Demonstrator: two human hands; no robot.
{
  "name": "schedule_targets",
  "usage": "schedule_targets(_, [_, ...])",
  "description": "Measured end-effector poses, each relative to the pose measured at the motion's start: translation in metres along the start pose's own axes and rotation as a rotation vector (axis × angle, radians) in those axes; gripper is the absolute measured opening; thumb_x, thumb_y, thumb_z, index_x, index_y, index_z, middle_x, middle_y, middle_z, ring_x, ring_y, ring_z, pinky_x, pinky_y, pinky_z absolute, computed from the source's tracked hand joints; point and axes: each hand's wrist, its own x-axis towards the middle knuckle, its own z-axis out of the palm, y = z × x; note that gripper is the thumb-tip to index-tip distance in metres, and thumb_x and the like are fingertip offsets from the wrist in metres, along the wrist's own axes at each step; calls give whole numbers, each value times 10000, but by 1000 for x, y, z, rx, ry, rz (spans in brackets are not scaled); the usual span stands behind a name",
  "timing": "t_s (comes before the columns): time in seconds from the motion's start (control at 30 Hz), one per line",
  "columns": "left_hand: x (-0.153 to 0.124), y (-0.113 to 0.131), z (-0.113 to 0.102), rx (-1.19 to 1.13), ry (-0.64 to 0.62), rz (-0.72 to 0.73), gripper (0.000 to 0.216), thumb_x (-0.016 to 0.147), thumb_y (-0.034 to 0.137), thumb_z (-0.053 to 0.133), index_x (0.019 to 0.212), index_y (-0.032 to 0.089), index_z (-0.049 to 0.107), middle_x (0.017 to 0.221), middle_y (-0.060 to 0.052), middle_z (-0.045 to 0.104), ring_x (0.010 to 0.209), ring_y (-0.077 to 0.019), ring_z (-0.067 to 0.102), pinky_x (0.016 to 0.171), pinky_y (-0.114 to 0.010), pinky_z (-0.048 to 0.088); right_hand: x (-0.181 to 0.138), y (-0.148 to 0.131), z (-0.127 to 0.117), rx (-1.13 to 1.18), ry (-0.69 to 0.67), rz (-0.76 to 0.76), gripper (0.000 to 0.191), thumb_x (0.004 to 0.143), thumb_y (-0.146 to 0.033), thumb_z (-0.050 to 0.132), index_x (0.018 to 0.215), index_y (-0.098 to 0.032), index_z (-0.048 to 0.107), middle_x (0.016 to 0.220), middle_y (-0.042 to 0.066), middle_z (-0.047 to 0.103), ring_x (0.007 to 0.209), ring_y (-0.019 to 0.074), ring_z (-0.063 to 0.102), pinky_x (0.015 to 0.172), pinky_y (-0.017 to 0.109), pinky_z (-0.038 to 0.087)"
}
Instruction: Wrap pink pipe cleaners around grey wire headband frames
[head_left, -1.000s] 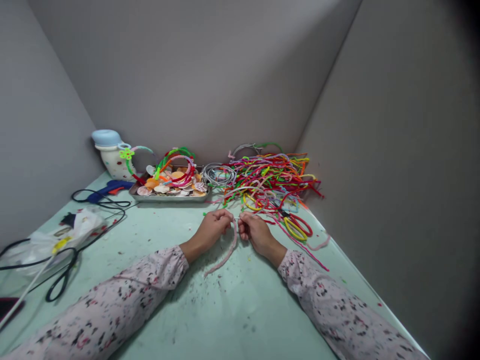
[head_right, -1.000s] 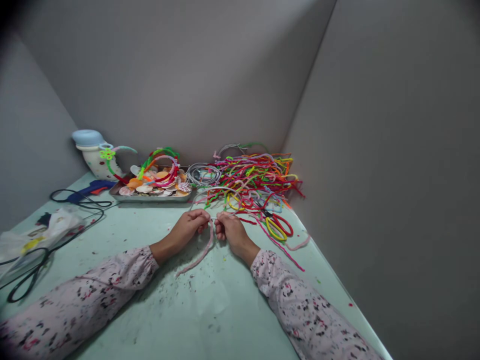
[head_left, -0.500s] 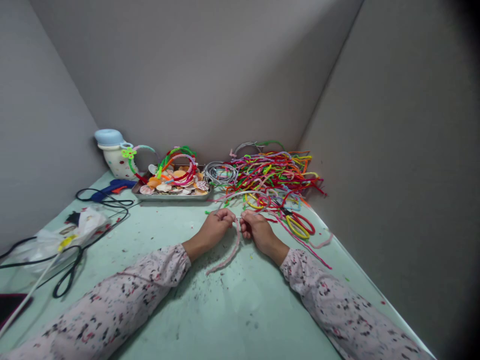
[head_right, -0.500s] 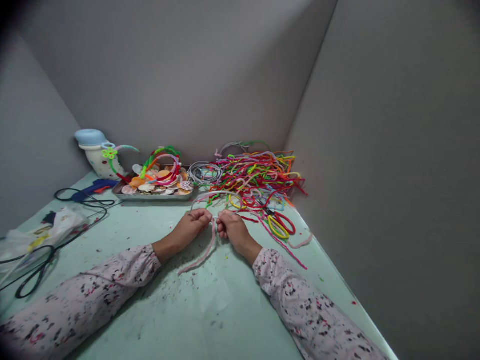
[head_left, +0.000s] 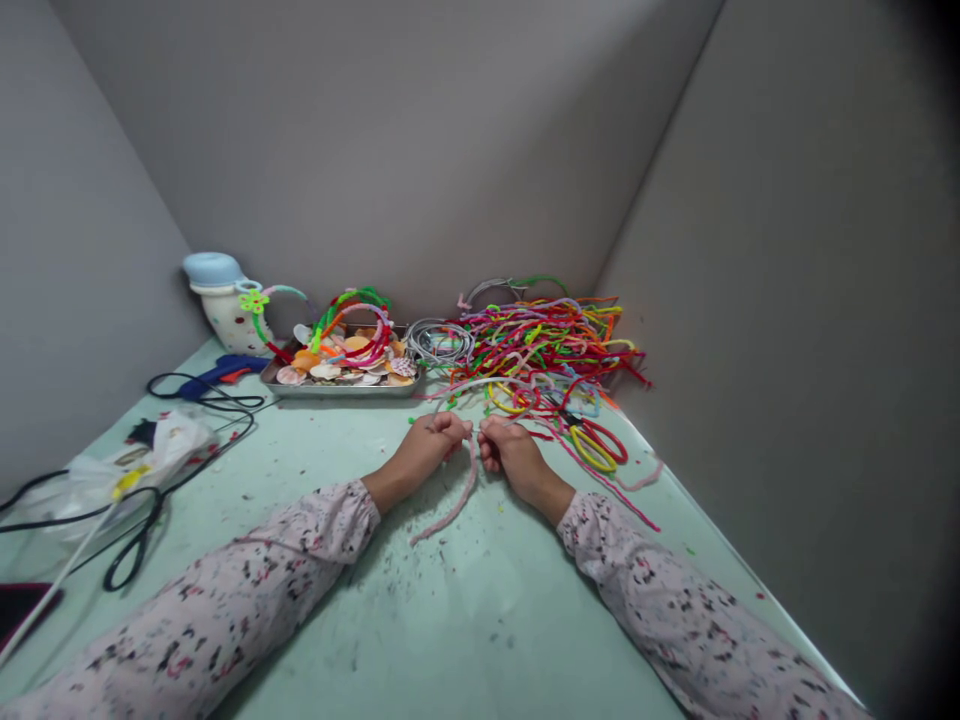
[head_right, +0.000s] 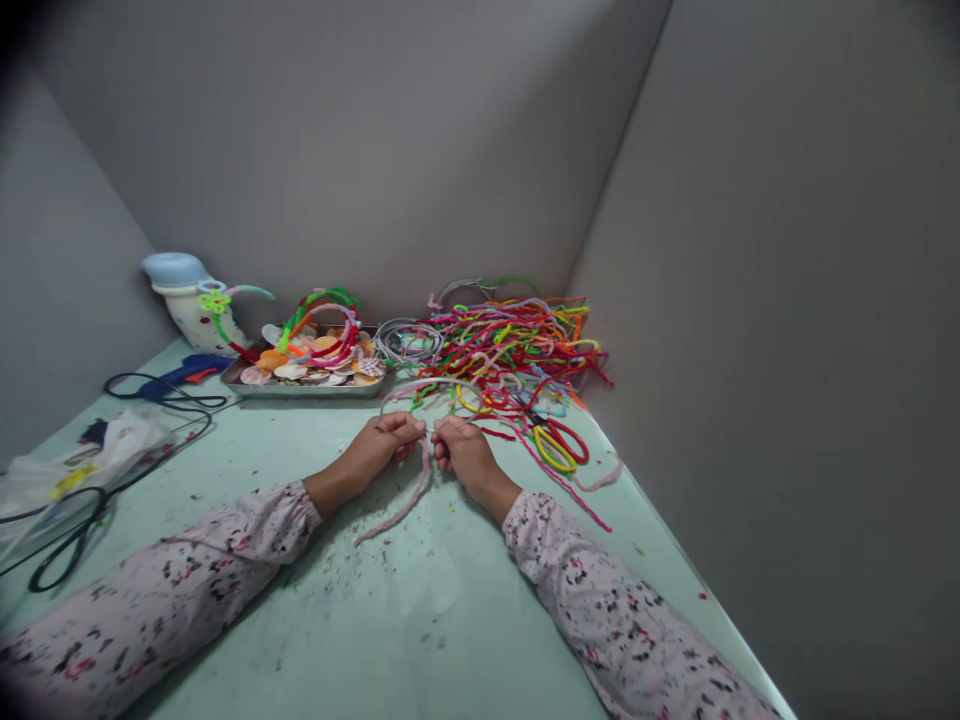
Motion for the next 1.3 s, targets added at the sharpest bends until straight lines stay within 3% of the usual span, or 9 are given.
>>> schedule_targets(0.2, [2,-1,0,-11,-4,-53,306,751,407,576,590,167,476,476,65,369,445,-67,280,454,-226,194,-2,-1,0,-15,-20,-26,231,785,-360,513,642,-179,508,492,-56,495,400,63,444,417,181,356])
schedule_targets(0.6, [-4,9,1,-33,-37,-106,389,689,485,637,564,172,442,462,72,349,434,-59,244,445,-230,157,-2,1,-3,-54,-59,-72,271,799,-400,537,643,-178,534,512,-44,508,437,74,452,449,193,365])
schedule_targets(1.07, [1,-2,1,-5,17,-15,374,792,486,533,613,162,486,512,51,381,463,-76,298,453,-226,213,-1,-1,-1,2,-1,-18,245,776,-379,550,642,-176,528,490,-53,502,412,69,445,424,187,357])
schedule_targets(1.3, [2,-5,0,-35,-30,-31,347,783,466,537,616,166,486,508,54,368,452,-73,285,443,-225,199,-1,-1,0,-25,-6,-34,249,785,-382,538,636,-183,522,486,-51,507,412,73,450,431,192,364])
